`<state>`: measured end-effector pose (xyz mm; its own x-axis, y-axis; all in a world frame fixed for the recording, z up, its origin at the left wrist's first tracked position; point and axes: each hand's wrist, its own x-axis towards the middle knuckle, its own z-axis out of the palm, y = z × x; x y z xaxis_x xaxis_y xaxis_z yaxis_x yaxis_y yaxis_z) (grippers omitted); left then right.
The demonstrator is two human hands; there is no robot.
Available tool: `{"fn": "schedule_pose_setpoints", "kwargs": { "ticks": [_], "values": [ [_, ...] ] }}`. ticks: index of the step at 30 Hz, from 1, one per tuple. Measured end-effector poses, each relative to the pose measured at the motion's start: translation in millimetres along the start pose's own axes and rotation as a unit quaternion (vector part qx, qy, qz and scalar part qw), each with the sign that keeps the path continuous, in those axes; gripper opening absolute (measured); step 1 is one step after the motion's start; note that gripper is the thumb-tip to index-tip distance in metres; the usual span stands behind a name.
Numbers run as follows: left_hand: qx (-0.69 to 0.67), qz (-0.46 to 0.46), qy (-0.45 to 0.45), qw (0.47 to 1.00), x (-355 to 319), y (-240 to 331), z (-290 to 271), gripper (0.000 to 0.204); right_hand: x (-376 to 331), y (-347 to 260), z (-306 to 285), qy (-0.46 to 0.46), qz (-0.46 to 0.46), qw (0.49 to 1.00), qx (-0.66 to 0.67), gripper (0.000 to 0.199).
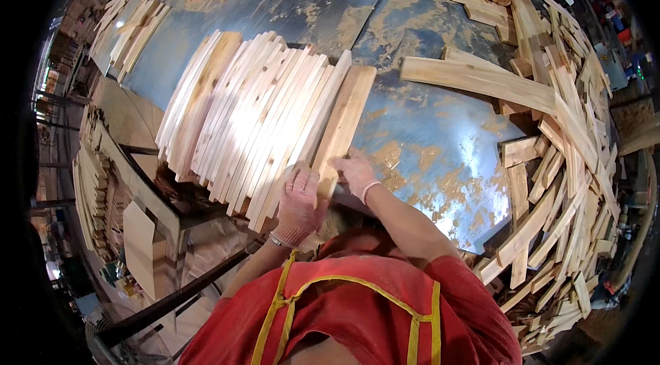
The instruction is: The person sorts wooden planks on a metal table in a workshop. They pick up individual planks from a large pile, inspect them, and place them into a neat stack. Another person is visible in the background also handling wood.
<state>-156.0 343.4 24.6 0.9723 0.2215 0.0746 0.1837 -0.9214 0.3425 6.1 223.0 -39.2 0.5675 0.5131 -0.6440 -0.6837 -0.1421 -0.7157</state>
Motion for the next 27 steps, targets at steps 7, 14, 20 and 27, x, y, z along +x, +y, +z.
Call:
{"fn": "schedule_pose_setpoints", "kwargs": {
  "ticks": [7, 14, 20, 27],
  "values": [
    [-0.067, -0.080, 0.037, 0.994, 24, 10, -7, 0.070, 20, -285, -191, 0.023, -0.402, 0.914, 0.057, 0.016],
    [0.081, -0.120, 0.070, 0.987, 42, 10, 17, 0.074, 90, -268, -258, 0.099, -0.149, 0.683, -0.709, 0.115],
    [0.185, -0.133, -0.007, 0.974, 30, -41, 1, 0.057, 61, -233, -219, 0.024, 0.020, 0.711, -0.702, 0.100],
    [0.105, -0.138, 0.037, 0.984, 14, -69, -7, 0.059, 20, -126, -184, -0.018, -0.047, 0.947, -0.318, 0.046]
  ]
}}
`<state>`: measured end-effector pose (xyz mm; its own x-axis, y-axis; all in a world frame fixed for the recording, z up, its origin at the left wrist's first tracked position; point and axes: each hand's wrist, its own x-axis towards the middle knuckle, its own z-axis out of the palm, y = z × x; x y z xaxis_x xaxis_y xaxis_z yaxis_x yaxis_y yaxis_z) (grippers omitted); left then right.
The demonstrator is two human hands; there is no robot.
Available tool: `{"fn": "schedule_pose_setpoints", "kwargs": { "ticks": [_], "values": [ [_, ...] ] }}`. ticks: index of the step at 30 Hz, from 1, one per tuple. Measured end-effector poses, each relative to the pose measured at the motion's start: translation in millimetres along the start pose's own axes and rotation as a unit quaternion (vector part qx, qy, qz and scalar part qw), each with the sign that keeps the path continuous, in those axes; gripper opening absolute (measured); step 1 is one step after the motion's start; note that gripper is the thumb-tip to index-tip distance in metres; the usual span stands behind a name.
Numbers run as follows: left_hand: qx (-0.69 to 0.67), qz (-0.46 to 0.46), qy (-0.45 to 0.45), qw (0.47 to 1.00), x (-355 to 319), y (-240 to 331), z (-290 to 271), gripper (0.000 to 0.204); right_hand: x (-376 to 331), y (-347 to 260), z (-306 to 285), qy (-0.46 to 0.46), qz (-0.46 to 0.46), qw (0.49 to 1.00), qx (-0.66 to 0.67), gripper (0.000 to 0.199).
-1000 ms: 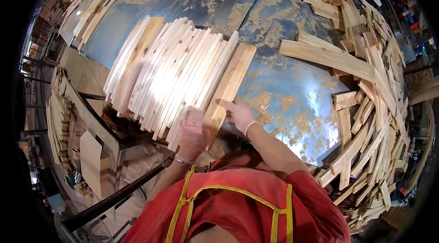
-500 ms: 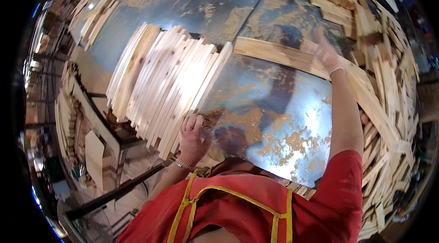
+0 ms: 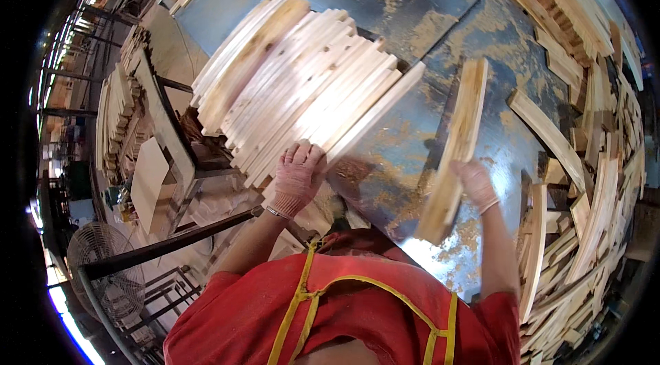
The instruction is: The person sorts wooden planks on a metal table in a workshop. They pick up individual planks from a large pile, inspect them, and place them into a neat stack. Another person is visible in the background also handling wood.
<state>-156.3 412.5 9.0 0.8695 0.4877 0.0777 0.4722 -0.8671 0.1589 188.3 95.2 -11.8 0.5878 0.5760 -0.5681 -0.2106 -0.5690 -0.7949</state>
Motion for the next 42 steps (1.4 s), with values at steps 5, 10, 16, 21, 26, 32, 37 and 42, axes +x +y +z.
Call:
{"fn": "schedule_pose_setpoints", "kwargs": {
  "ticks": [5, 10, 16, 21, 26, 32, 37, 42],
  "values": [
    [-0.031, -0.281, 0.148, 0.948, -38, -121, 28, 0.091, -8, -39, 189, -0.024, 0.028, 0.947, -0.318, 0.088],
    [-0.605, -0.513, 0.232, 0.563, -38, -203, 17, 0.070, -9, -48, 289, -0.073, 0.010, 0.990, 0.116, 0.076],
    [-0.827, -0.426, 0.095, 0.353, -52, -161, 10, 0.051, -20, -69, 289, -0.013, -0.049, 0.970, 0.238, 0.056],
    [-0.669, -0.488, -0.253, 0.500, -99, -92, -3, 0.037, -44, -72, 197, 0.030, -0.157, 0.987, -0.025, 0.051],
    [-0.547, -0.239, -0.282, 0.751, -13, -81, 13, 0.056, -26, -72, 142, -0.013, -0.049, 0.999, -0.015, 0.074],
    [-0.417, -0.073, -0.230, 0.876, 137, -66, 41, 0.050, 48, -96, 114, 0.002, 0.025, 0.999, -0.040, 0.098],
    [-0.411, -0.138, -0.235, 0.870, 170, -56, 79, 0.060, 108, -67, 114, 0.031, 0.024, 0.980, -0.194, 0.105],
    [-0.423, -0.212, -0.224, 0.852, 191, 8, -40, 0.077, 69, -96, 105, 0.112, -0.005, 0.993, 0.028, 0.085]
  ]
}}
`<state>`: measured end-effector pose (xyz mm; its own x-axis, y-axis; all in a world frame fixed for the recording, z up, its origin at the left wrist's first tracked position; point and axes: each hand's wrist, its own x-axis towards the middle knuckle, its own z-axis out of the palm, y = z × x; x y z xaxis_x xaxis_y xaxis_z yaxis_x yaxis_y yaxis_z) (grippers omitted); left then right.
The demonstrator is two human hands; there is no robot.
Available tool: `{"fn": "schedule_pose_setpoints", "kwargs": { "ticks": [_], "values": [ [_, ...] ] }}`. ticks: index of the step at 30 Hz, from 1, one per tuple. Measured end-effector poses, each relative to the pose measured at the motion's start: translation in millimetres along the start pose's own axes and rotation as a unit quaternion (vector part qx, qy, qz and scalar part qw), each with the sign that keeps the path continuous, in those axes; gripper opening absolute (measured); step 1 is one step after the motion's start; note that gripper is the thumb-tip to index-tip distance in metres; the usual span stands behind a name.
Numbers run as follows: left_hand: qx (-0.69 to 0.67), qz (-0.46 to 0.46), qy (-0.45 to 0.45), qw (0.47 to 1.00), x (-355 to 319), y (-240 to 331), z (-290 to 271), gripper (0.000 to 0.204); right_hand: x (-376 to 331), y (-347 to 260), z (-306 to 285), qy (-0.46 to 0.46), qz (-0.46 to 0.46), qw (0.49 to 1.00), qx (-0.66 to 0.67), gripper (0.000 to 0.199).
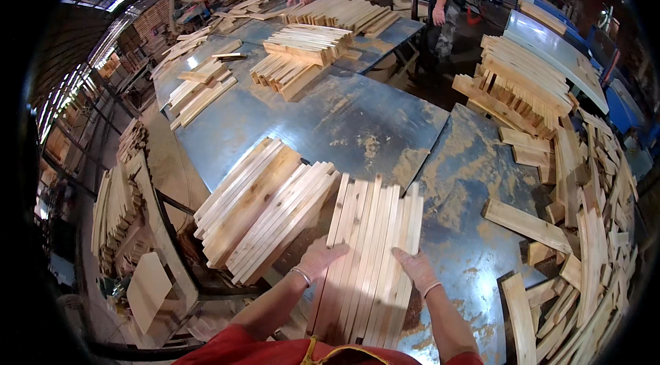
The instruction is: The person sorts wooden planks on a metal table in a workshop. They pick up individual planks from a large pile, inspect them, and place them into a neat stack. Another person is visible in the background also handling wood.
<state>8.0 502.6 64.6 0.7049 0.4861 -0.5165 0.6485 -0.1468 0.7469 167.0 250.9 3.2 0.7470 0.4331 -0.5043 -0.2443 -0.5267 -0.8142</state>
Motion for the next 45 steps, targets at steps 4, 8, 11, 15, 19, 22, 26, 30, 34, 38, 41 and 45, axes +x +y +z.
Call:
{"fn": "schedule_pose_setpoints", "kwargs": {
  "ticks": [4, 8, 11, 15, 19, 22, 26, 30, 34, 38, 41, 45],
  "values": [
    [-0.028, 0.109, 0.044, 0.993, 23, 20, -6, 0.090, -49, -91, -31, 0.071, -0.071, 0.995, 0.026, 0.071],
    [0.008, 0.290, 0.106, 0.951, -6, 115, -51, 0.098, -69, -137, -61, 0.179, -0.350, 0.896, 0.206, 0.062],
    [0.506, 0.362, 0.381, 0.684, 34, 83, -79, 0.089, -96, -159, -56, 0.154, -0.340, 0.902, 0.217, 0.075],
    [0.838, 0.317, 0.426, 0.125, 62, -16, -75, 0.076, -72, -47, -17, 0.240, -0.415, 0.870, -0.112, 0.072],
    [0.784, 0.354, 0.167, 0.482, 29, -109, -96, 0.069, -85, 42, 76, 0.083, -0.270, 0.919, -0.277, 0.081],
    [0.710, 0.342, 0.034, 0.615, 16, -157, -118, 0.063, -101, 67, 140, -0.015, -0.064, 0.836, -0.545, 0.087],
    [0.708, 0.390, 0.062, 0.585, 10, -172, -138, 0.038, -114, 69, 162, 0.037, -0.150, 0.851, -0.503, 0.066],
    [0.608, 0.353, -0.044, 0.710, -14, -136, -151, 0.036, -99, 28, 111, 0.082, -0.110, 0.970, -0.203, 0.045],
    [0.479, 0.346, 0.000, 0.807, -59, -133, -151, 0.039, -56, 19, 93, 0.049, 0.048, 0.991, 0.111, 0.060],
    [0.412, 0.302, 0.027, 0.859, -87, -121, -103, 0.043, -46, 7, 108, 0.017, -0.062, 0.998, 0.002, 0.073],
    [0.385, 0.331, 0.101, 0.856, -74, -122, -52, 0.045, -31, -36, 87, -0.043, -0.129, 0.979, -0.154, 0.073],
    [0.434, 0.318, 0.115, 0.835, -51, -115, -10, 0.052, 57, -105, 75, 0.143, -0.381, 0.746, -0.527, 0.062]
  ]
}}
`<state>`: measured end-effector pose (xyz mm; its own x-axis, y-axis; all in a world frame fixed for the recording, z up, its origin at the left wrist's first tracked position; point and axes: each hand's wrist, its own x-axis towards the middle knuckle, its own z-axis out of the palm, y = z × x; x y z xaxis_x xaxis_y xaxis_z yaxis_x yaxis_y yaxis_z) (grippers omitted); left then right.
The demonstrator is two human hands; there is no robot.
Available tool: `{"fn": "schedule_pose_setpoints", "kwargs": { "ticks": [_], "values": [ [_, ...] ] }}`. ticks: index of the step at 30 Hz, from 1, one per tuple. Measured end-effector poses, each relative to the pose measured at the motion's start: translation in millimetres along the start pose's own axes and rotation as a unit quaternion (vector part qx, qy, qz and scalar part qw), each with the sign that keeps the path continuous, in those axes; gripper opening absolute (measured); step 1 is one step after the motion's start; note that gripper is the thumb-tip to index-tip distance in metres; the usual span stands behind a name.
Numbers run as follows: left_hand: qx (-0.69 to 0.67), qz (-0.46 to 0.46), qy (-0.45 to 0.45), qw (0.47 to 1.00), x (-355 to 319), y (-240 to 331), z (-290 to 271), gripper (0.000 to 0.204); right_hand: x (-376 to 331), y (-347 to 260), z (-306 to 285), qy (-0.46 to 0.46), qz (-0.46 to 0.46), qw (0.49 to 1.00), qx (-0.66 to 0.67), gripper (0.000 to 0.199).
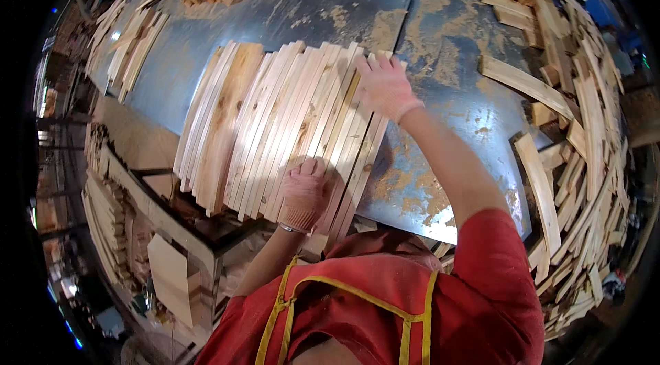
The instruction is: The person sorts wooden planks on a metal table in a workshop. They pick up individual planks from a large pile, inspect them, and place them into a neat stack. Another person is visible in the background also handling wood.
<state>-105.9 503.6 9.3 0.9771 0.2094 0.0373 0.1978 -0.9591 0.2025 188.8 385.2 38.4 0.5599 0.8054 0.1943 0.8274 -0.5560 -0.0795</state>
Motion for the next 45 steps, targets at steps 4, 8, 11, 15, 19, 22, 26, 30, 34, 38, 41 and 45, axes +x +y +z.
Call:
{"fn": "schedule_pose_setpoints", "kwargs": {
  "ticks": [4, 8, 11, 15, 19, 22, 26, 30, 34, 38, 41, 45],
  "values": [
    [0.023, -0.057, -0.038, 0.997, 15, 7, -6, 0.058, 55, -8, 1, -0.269, -0.005, 0.961, -0.072, 0.055],
    [-0.033, -0.118, -0.036, 0.992, 39, 4, -8, 0.042, 28, -23, -83, -0.310, 0.118, 0.843, 0.423, 0.063],
    [-0.099, -0.051, 0.101, 0.989, 82, 29, -82, 0.037, -27, 9, -67, 0.007, 0.195, 0.789, 0.582, 0.057],
    [-0.080, 0.174, 0.245, 0.950, 138, 64, -211, 0.040, -75, 40, -66, -0.048, 0.197, 0.497, 0.843, 0.076],
    [0.044, 0.241, 0.155, 0.957, 136, 38, -191, 0.037, -83, -32, -93, -0.128, 0.174, 0.291, 0.932, 0.069],
    [-0.074, 0.187, 0.090, 0.976, 90, 7, -112, 0.029, -82, -64, -39, -0.126, 0.294, 0.382, 0.867, 0.056],
    [-0.308, -0.196, 0.144, 0.920, -19, -85, -72, 0.030, -114, -87, -27, -0.008, 0.349, 0.379, 0.857, 0.058],
    [-0.490, -0.526, 0.012, 0.695, -155, -126, -31, 0.043, -208, -33, 0, 0.068, 0.391, 0.416, 0.818, 0.059],
    [-0.745, -0.504, -0.011, 0.436, -201, -107, 58, 0.047, -220, -41, -53, 0.185, 0.403, 0.500, 0.744, 0.077],
    [-0.842, -0.394, 0.029, 0.368, -167, -89, 69, 0.021, -205, -60, -39, 0.190, 0.483, 0.603, 0.605, 0.086],
    [-0.810, -0.488, -0.015, 0.325, -150, -67, -7, 0.024, -205, -79, -3, 0.135, 0.477, 0.482, 0.723, 0.092],
    [-0.847, -0.448, -0.119, 0.261, -161, -87, -59, 0.062, -188, -138, 27, 0.001, 0.395, 0.552, 0.734, 0.105]
  ]
}}
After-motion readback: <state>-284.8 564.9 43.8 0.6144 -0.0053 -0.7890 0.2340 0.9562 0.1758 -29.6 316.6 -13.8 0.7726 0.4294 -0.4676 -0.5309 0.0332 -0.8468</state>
